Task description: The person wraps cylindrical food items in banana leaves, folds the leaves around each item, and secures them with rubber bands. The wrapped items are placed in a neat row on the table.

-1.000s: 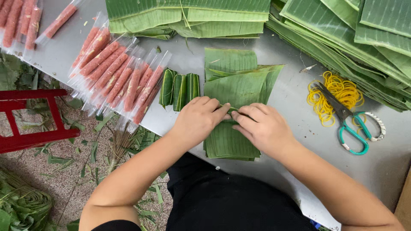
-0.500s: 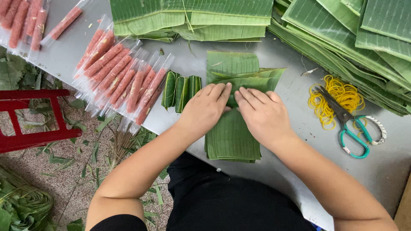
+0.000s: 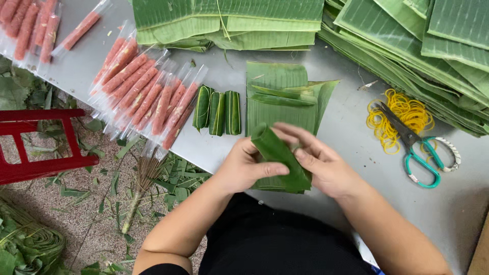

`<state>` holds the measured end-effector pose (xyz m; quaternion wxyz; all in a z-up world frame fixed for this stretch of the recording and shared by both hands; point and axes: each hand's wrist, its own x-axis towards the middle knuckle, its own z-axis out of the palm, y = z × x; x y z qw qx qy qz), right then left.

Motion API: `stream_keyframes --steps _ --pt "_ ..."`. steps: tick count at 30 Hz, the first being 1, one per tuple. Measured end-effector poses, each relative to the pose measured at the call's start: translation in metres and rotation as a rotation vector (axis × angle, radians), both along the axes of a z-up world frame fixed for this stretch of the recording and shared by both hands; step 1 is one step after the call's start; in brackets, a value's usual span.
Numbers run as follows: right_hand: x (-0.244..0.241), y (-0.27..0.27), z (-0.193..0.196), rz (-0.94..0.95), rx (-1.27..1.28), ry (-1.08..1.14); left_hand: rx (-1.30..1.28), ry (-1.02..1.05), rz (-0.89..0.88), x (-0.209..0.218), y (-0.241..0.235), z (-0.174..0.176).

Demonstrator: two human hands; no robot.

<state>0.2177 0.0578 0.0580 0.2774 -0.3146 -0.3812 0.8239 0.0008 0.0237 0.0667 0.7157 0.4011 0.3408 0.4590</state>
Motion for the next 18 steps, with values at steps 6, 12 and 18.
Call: stream_keyframes --steps 6,12,18 --pt "0.003 -0.001 0.024 -0.034 1.165 -0.777 -0.006 0.392 0.134 0.0 -0.007 0.0" --pt "-0.004 -0.013 0.034 0.182 1.485 -0.799 -0.065 0.752 0.019 0.009 -0.014 0.003" --pt "0.008 -0.01 0.022 0.044 0.913 -0.687 -0.035 0.251 -0.212 -0.013 -0.015 0.004"
